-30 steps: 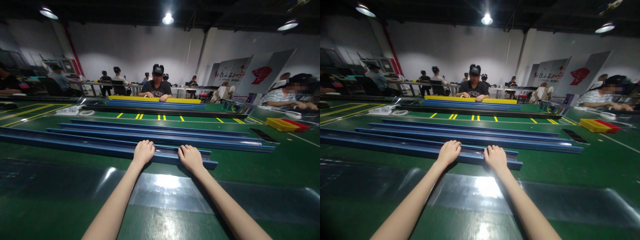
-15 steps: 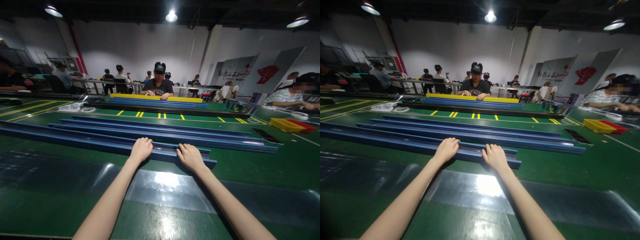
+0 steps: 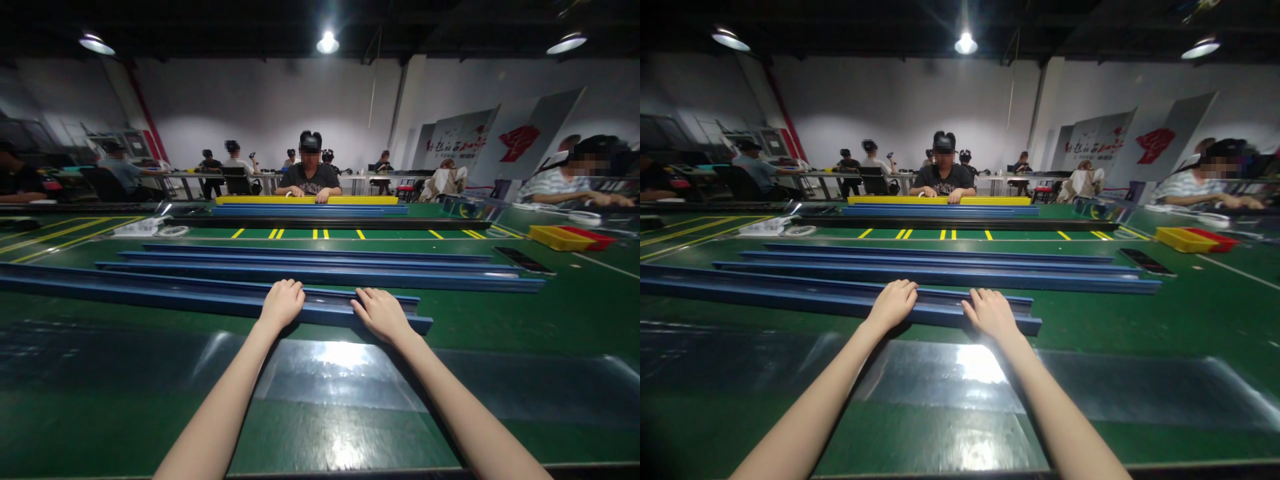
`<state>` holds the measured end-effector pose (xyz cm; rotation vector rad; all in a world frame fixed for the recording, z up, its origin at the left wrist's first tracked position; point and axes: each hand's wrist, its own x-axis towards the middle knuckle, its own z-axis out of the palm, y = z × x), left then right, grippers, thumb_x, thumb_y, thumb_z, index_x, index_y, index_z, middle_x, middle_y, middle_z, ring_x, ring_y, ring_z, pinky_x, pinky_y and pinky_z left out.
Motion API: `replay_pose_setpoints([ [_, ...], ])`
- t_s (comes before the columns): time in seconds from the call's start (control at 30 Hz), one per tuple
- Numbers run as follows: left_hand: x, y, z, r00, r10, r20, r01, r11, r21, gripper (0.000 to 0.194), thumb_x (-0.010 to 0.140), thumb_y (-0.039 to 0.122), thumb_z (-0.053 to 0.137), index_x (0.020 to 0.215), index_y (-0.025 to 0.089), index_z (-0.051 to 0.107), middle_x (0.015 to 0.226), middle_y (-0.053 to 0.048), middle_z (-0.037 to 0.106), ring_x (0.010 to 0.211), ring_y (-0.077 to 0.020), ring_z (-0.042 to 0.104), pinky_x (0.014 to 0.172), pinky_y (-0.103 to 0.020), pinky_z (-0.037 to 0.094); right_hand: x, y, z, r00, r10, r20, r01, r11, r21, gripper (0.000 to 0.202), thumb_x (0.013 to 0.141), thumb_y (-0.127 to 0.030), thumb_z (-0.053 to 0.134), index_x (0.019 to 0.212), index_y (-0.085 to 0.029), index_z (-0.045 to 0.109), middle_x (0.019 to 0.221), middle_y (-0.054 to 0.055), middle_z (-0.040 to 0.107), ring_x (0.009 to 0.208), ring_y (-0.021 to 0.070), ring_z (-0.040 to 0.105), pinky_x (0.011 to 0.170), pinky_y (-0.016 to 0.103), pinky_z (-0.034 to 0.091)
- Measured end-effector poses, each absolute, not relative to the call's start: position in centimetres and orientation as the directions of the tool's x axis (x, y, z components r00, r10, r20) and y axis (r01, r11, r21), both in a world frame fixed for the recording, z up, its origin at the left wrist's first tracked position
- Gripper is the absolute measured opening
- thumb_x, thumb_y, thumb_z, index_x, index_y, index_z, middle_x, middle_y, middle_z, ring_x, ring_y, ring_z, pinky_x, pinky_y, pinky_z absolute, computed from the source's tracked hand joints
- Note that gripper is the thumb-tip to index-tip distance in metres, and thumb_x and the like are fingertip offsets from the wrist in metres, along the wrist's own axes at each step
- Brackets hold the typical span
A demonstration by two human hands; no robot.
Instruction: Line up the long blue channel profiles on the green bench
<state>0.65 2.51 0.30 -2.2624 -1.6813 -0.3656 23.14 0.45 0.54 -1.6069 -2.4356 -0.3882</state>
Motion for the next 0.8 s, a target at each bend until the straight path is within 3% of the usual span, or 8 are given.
replay_pose_setpoints([
  [0.33, 0.9, 1.9, 0.4, 0.274, 0.886, 0.373, 0.96, -0.275, -0.054, 0.029, 0.085, 0.018, 0.031, 0.095, 0.015, 0.058, 0.088, -0.007, 0.06, 0.087, -0.0186, 0.053, 0.081, -0.029, 0.036, 24.8, 0.3, 1.0, -0.45, 0.857, 0.253, 0.891, 0.449, 0.064, 0.049, 0.088, -0.043, 0.023, 0.122, -0.015, 0.045, 0.121, 0.01, 0.052, 0.11, 0.0181, 0.046, 0.088, 0.03, 0.032],
  [0.43, 1.5, 1.1, 0.7, 0.274, 0.861, 0.428, 0.956, -0.291, -0.027, 0.027, 0.086, 0.022, 0.032, 0.098, 0.017, 0.056, 0.094, -0.007, 0.059, 0.089, -0.0184, 0.052, 0.079, -0.03, 0.036, 24.9, 0.3, 0.8, -0.408, 0.88, 0.245, 0.913, 0.398, 0.089, 0.051, 0.087, -0.046, 0.022, 0.122, -0.016, 0.045, 0.114, 0.011, 0.056, 0.105, 0.0186, 0.048, 0.085, 0.031, 0.032],
  [0.57, 2.8, -0.4, 1.5, 0.397, 0.792, 0.463, 0.901, -0.433, -0.03, 0.023, 0.085, 0.024, 0.035, 0.093, 0.019, 0.055, 0.096, -0.006, 0.056, 0.089, -0.0168, 0.05, 0.076, -0.027, 0.038, 24.7, 0.3, 0.7, -0.386, 0.89, 0.243, 0.922, 0.362, 0.136, 0.051, 0.088, -0.046, 0.019, 0.119, -0.017, 0.047, 0.106, 0.011, 0.059, 0.098, 0.0179, 0.051, 0.081, 0.029, 0.033],
  [0.8, 4.3, -1.9, 1.7, 0.59, 0.776, 0.224, 0.804, -0.59, -0.074, 0.036, 0.087, 0.04, 0.032, 0.076, 0.017, 0.057, 0.072, -0.005, 0.061, 0.069, -0.0157, 0.056, 0.063, -0.024, 0.038, 25.4, 0.9, 0.4, -0.445, 0.856, 0.263, 0.895, 0.425, 0.132, 0.05, 0.087, -0.047, 0.024, 0.12, -0.016, 0.047, 0.113, 0.011, 0.057, 0.098, 0.0186, 0.053, 0.082, 0.029, 0.036],
])
